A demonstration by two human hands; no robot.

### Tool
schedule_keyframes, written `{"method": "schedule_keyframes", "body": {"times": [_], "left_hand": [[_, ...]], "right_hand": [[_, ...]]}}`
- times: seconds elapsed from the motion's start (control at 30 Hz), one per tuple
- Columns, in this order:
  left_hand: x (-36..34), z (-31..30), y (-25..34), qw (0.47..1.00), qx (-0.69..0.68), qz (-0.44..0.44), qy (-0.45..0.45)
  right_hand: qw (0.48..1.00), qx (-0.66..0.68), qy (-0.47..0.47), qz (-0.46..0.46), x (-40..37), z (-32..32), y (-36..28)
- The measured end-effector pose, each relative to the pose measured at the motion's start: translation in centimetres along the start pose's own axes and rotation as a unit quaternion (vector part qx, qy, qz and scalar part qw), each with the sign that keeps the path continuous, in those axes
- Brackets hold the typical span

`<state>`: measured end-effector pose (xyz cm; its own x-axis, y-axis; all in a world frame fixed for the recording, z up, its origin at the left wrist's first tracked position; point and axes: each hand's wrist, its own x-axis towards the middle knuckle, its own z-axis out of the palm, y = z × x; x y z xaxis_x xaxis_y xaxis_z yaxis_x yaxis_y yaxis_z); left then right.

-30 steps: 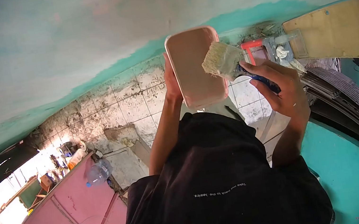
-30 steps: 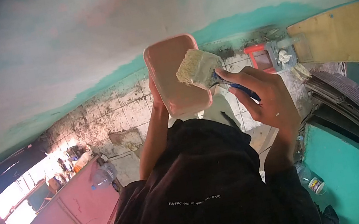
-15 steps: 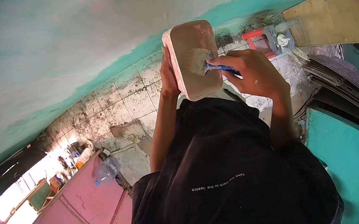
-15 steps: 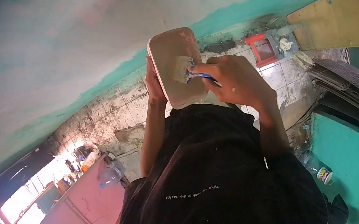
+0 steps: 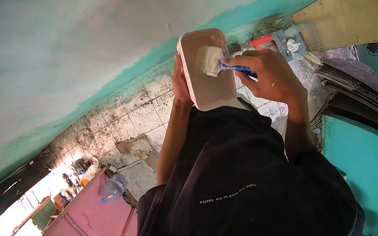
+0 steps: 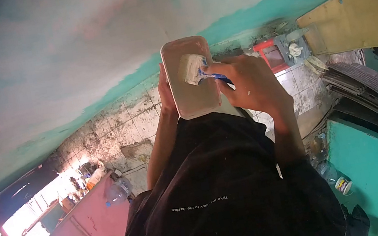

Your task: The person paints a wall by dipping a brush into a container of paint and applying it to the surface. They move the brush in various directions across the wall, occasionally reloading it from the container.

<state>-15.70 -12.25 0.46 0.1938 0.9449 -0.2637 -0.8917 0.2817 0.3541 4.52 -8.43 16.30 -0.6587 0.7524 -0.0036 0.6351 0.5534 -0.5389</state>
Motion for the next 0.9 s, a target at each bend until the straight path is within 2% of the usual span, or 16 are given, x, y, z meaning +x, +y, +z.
{"method": "schedule_keyframes", "body": {"times": [0.13, 0.2, 0.33, 0.47, 0.53, 0.6, 0.67, 0.7, 0.73, 0.8, 0.83, 0.9], "left_hand": [[1.8, -0.3, -1.5, 1.000, 0.022, -0.007, 0.014], [2.4, 0.3, -2.2, 0.999, 0.027, 0.014, 0.011], [3.8, -0.4, -2.6, 0.998, -0.005, 0.054, 0.019], [5.1, -0.8, -3.4, 0.997, 0.000, 0.074, 0.022], [6.6, -0.9, -4.1, 0.993, -0.020, 0.110, 0.021], [7.5, 0.2, -4.7, 0.993, -0.025, 0.119, 0.002], [8.0, 1.1, -5.1, 0.980, -0.013, 0.179, 0.092], [8.3, 0.4, -5.3, 0.980, -0.012, 0.197, 0.027], [8.2, -0.4, -5.4, 0.981, -0.006, 0.194, 0.027], [7.8, -0.7, -5.9, 0.968, -0.006, 0.239, 0.078], [7.4, -1.8, -6.1, 0.967, -0.002, 0.234, 0.099], [6.6, -2.6, -6.4, 0.960, 0.021, 0.257, 0.108]], "right_hand": [[1.000, -0.004, -0.005, -0.008, -0.1, 2.1, 3.0], [0.996, 0.057, 0.051, -0.040, -0.3, 2.3, 4.5], [0.988, 0.153, 0.022, 0.000, -0.9, -0.6, 7.2], [0.911, 0.408, -0.008, 0.054, -2.4, -0.1, 12.5], [0.853, 0.515, 0.025, 0.077, -2.8, 0.7, 14.5], [0.842, 0.533, 0.048, 0.067, -2.3, 1.6, 17.4], [0.815, 0.567, 0.081, 0.093, -1.1, 2.5, 20.0], [0.806, 0.574, 0.092, 0.111, -0.3, 3.3, 21.6], [0.803, 0.578, 0.095, 0.110, 0.6, 4.5, 23.4], [0.808, 0.555, 0.110, 0.165, 3.1, 7.2, 27.8], [0.819, 0.530, 0.131, 0.177, 4.3, 8.9, 29.9], [0.827, 0.507, 0.150, 0.188, 6.9, 12.7, 33.9]]}}
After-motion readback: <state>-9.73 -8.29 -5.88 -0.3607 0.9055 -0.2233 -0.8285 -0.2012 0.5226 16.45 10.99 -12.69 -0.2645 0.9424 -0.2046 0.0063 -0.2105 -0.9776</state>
